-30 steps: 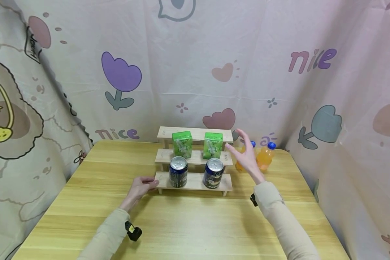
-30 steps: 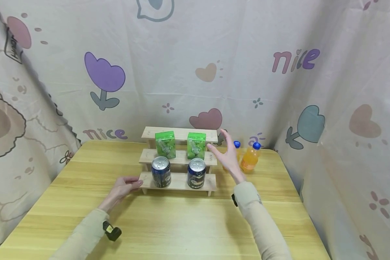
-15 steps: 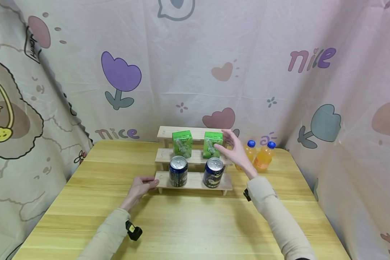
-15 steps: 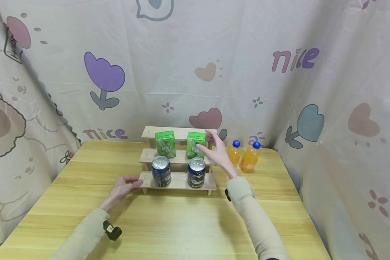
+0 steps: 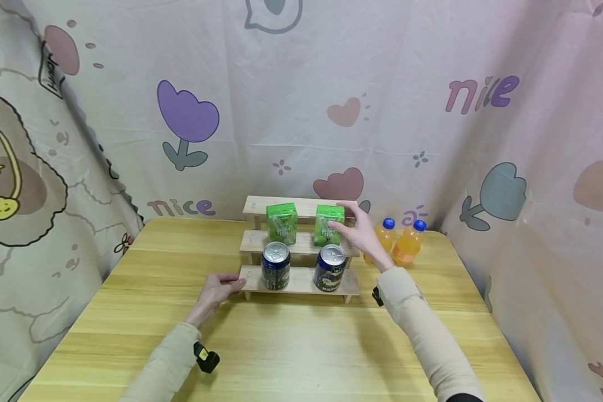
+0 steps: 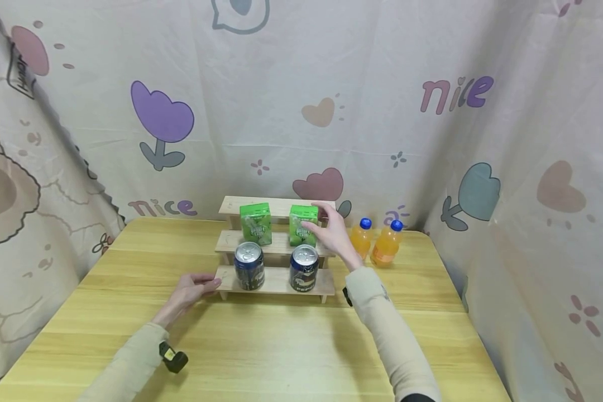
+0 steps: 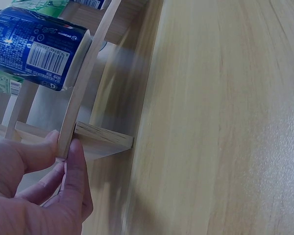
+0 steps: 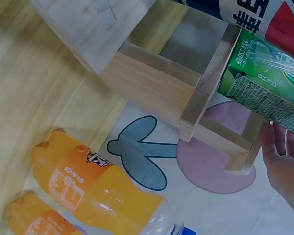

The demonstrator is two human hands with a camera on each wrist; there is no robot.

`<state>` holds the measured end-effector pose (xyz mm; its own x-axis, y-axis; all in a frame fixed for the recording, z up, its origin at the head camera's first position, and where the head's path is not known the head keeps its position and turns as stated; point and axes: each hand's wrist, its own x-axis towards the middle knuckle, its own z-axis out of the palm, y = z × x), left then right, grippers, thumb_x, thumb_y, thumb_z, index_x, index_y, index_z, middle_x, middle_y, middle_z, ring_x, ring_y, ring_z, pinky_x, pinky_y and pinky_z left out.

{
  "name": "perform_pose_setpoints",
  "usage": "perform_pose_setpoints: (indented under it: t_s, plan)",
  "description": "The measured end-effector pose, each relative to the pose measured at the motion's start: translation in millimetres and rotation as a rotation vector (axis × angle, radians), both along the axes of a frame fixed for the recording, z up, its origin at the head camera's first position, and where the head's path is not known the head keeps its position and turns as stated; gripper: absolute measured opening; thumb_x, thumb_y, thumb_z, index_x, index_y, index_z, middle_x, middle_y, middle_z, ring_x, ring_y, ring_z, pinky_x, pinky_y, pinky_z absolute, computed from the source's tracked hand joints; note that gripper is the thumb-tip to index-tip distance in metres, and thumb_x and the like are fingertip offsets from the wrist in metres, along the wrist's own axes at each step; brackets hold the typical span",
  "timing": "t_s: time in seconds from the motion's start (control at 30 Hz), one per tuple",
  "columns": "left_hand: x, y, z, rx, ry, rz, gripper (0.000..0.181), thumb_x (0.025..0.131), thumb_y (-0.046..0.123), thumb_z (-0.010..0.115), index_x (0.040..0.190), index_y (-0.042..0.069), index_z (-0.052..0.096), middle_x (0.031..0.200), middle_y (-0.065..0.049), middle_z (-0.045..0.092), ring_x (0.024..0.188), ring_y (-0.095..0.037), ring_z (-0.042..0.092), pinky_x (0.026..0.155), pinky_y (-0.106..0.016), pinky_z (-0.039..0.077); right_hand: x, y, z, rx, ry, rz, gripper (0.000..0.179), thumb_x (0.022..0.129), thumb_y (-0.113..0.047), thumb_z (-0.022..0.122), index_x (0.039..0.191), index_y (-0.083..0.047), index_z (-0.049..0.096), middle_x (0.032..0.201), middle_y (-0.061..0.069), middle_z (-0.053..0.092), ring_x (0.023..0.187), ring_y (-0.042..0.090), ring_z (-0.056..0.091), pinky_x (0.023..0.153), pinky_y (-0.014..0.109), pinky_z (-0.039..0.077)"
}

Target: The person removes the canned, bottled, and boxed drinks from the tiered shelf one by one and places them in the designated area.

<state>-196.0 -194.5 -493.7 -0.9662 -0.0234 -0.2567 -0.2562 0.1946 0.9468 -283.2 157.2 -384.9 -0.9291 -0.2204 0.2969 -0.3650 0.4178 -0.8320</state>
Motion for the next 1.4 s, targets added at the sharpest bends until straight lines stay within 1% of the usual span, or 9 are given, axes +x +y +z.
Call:
perform_pose_setpoints:
  t_s: [0.13, 0.5, 0.77, 0.8, 0.97, 1.1, 1.17, 1.27, 1.4]
  plan:
    - [0.2, 0.7, 0.3, 0.010, -0.009, 0.002, 0.042, 0.096, 0.005, 0.065, 0.127, -0.020, 0.054, 0.115, -0.028, 0.068, 0.083, -0.012, 0.069, 0.085, -0.030, 0.064, -0.8, -1, 1.5, -0.001, -0.011, -0.004, 0.053, 0.090, -0.011, 0.076, 0.137, -0.001, 0.053, 0.121, 0.024, 0.063, 0.113, 0.035, 0.060, 0.104, 0.049, 0.054]
    - [1.2, 0.8, 1.6, 0.017, 0.010, -0.004, 0.042, 0.096, 0.005, 0.065, 0.127, -0.021, 0.054, 0.114, -0.030, 0.068, 0.083, -0.011, 0.069, 0.085, -0.032, 0.064, -0.5, -3, 5.6, 0.018, -0.002, -0.012, 0.048, 0.090, -0.010, 0.075, 0.133, -0.001, 0.057, 0.124, 0.022, 0.060, 0.113, 0.035, 0.059, 0.102, 0.049, 0.055]
    - [1.6, 0.4, 1.2, 0.004, 0.008, -0.001, 0.042, 0.097, 0.005, 0.065, 0.128, -0.021, 0.054, 0.114, -0.030, 0.067, 0.084, -0.012, 0.069, 0.085, -0.033, 0.064, 4.4, 3, 9.4, -0.012, -0.015, -0.048, 0.048, 0.090, -0.009, 0.075, 0.133, 0.000, 0.056, 0.120, 0.023, 0.060, 0.108, 0.032, 0.059, 0.095, 0.039, 0.057]
    - [1.6, 0.2, 0.7, 0.002, 0.007, 0.000, 0.042, 0.097, 0.005, 0.065, 0.128, -0.021, 0.054, 0.114, -0.029, 0.068, 0.084, -0.011, 0.069, 0.085, -0.032, 0.064, 8.4, 3, 14.1, -0.020, -0.025, -0.049, 0.048, 0.090, -0.008, 0.074, 0.134, 0.001, 0.056, 0.120, 0.024, 0.060, 0.108, 0.033, 0.059, 0.095, 0.037, 0.056]
    - [0.4, 0.2, 0.3, 0.002, 0.003, 0.002, 0.042, 0.097, 0.005, 0.065, 0.128, -0.021, 0.053, 0.116, -0.031, 0.067, 0.084, -0.012, 0.068, 0.084, -0.032, 0.064, 14.0, 10, 17.8, -0.027, -0.013, -0.068, 0.050, 0.090, -0.007, 0.075, 0.136, 0.003, 0.056, 0.120, 0.025, 0.060, 0.107, 0.032, 0.059, 0.093, 0.032, 0.055]
    - [0.8, 0.6, 1.0, 0.005, 0.001, 0.000, 0.043, 0.097, 0.005, 0.065, 0.128, -0.021, 0.053, 0.117, -0.032, 0.066, 0.085, -0.012, 0.069, 0.085, -0.032, 0.064, 15.7, 19, 16.7, -0.038, 0.008, -0.075, 0.049, 0.090, -0.007, 0.075, 0.135, 0.000, 0.057, 0.121, 0.023, 0.061, 0.107, 0.028, 0.060, 0.101, 0.037, 0.056]
    - [1.2, 0.5, 1.0, 0.009, 0.000, 0.000, 0.043, 0.096, 0.005, 0.065, 0.129, -0.021, 0.053, 0.118, -0.033, 0.065, 0.085, -0.012, 0.069, 0.085, -0.031, 0.064, 17.7, 24, 17.9, -0.051, 0.016, -0.069, 0.048, 0.090, -0.006, 0.074, 0.134, 0.001, 0.057, 0.123, 0.024, 0.061, 0.110, 0.030, 0.060, 0.107, 0.045, 0.054]
    - [1.4, 0.6, 1.1, 0.011, -0.001, 0.001, 0.043, 0.097, 0.005, 0.065, 0.129, -0.020, 0.053, 0.119, -0.033, 0.065, 0.085, -0.012, 0.069, 0.085, -0.030, 0.064, 20.9, 30, 19.7, -0.062, 0.022, -0.069, 0.047, 0.090, -0.004, 0.073, 0.133, 0.003, 0.056, 0.124, 0.025, 0.061, 0.111, 0.031, 0.060, 0.109, 0.048, 0.052]
    - [1.5, 0.7, 1.0, 0.010, -0.003, -0.002, 0.042, 0.097, 0.005, 0.065, 0.129, -0.020, 0.053, 0.118, -0.031, 0.066, 0.085, -0.011, 0.069, 0.087, -0.031, 0.064, 25.4, 41, 21.4, -0.045, 0.025, -0.088, 0.045, 0.091, -0.006, 0.073, 0.131, 0.003, 0.056, 0.123, 0.023, 0.061, 0.109, 0.027, 0.059, 0.101, 0.029, 0.055]
